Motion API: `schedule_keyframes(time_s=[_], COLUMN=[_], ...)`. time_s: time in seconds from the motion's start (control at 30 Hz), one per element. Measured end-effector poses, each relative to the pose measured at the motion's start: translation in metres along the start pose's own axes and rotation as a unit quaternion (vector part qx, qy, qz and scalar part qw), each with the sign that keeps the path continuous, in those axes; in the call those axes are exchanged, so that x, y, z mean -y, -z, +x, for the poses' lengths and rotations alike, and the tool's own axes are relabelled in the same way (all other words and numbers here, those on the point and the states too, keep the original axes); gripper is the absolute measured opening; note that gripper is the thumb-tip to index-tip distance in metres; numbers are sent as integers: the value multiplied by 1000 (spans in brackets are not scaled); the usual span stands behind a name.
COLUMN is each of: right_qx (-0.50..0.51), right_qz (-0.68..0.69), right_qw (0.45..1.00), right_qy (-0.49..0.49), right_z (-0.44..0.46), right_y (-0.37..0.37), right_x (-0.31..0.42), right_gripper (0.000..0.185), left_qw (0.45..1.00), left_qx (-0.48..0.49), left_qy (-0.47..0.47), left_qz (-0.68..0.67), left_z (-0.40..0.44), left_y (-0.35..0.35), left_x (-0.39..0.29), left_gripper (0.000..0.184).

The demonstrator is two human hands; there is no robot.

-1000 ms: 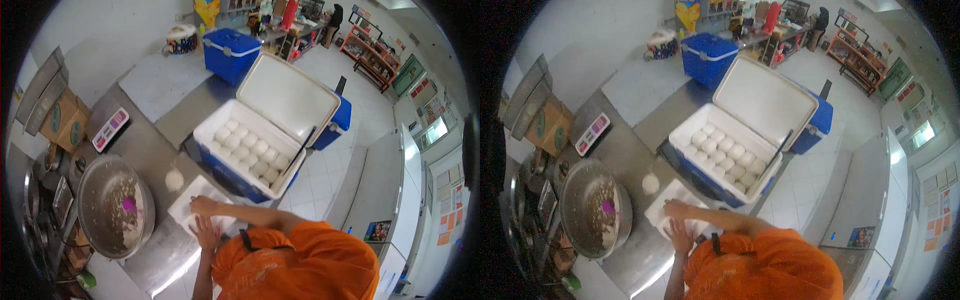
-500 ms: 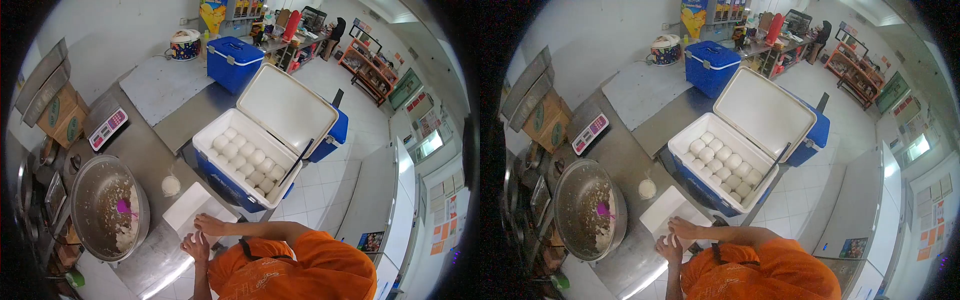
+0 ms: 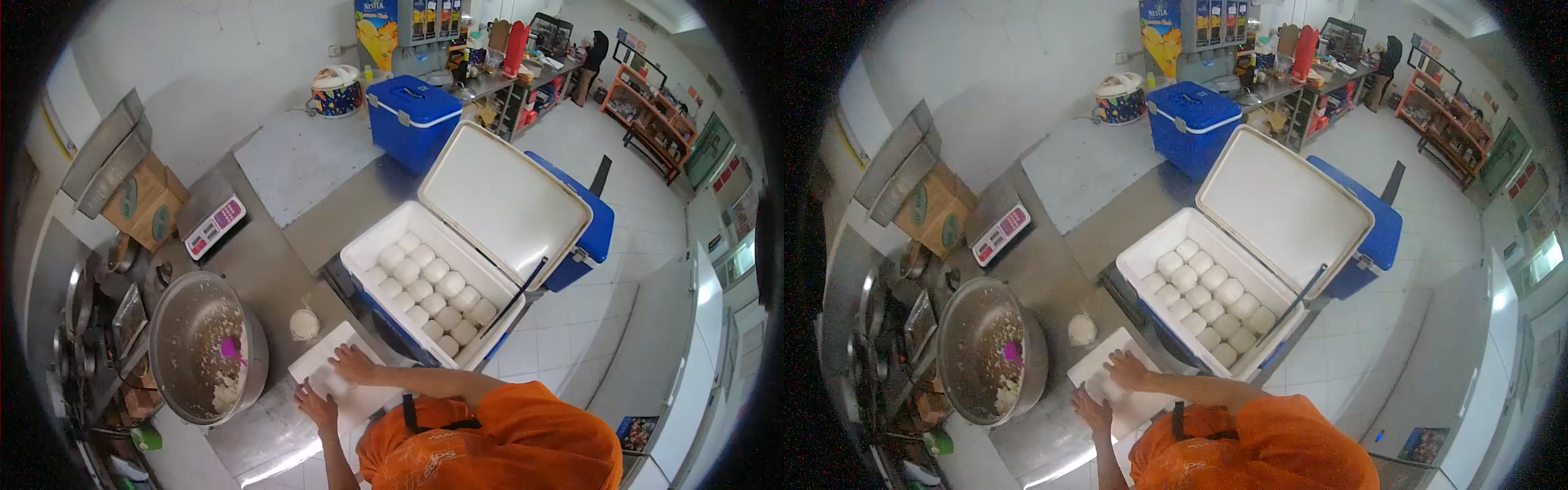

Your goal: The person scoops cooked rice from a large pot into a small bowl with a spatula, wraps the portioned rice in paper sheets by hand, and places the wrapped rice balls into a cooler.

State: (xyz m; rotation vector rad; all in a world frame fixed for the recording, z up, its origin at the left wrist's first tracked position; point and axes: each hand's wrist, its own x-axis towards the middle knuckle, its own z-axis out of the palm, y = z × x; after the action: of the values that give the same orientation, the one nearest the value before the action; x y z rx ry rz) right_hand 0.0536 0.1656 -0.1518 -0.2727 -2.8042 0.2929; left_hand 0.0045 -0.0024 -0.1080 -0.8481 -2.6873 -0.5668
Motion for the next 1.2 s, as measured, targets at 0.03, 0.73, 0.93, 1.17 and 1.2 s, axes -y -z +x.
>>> schedule_keyframes(time_s=[0.03,0.73,0.93,1.17,1.2], right_qx=[62,267,154,182,126], right_qz=[16,230,232,479,398], right_qw=[998,925,959,826,889], right_qy=[-3,-145,-61,-233,-188], right_z=[6,15,-10,-76,-81], right_y=[-8,-85,-26,64,77], right_x=[-5,-44,-14,19,31], right_gripper=[23,34,27,23,21], left_qw=[996,917,944,704,665], left_qx=[77,272,88,320,343], left_qy=[-15,-53,-254,139,130], left_qz=[-39,-286,-191,-619,-651], left_z=[9,25,4,-54,-60], left_y=[-8,-38,-72,-6,-8], left_x=[8,74,75,45,43], left_gripper=[34,23,31,33,34])
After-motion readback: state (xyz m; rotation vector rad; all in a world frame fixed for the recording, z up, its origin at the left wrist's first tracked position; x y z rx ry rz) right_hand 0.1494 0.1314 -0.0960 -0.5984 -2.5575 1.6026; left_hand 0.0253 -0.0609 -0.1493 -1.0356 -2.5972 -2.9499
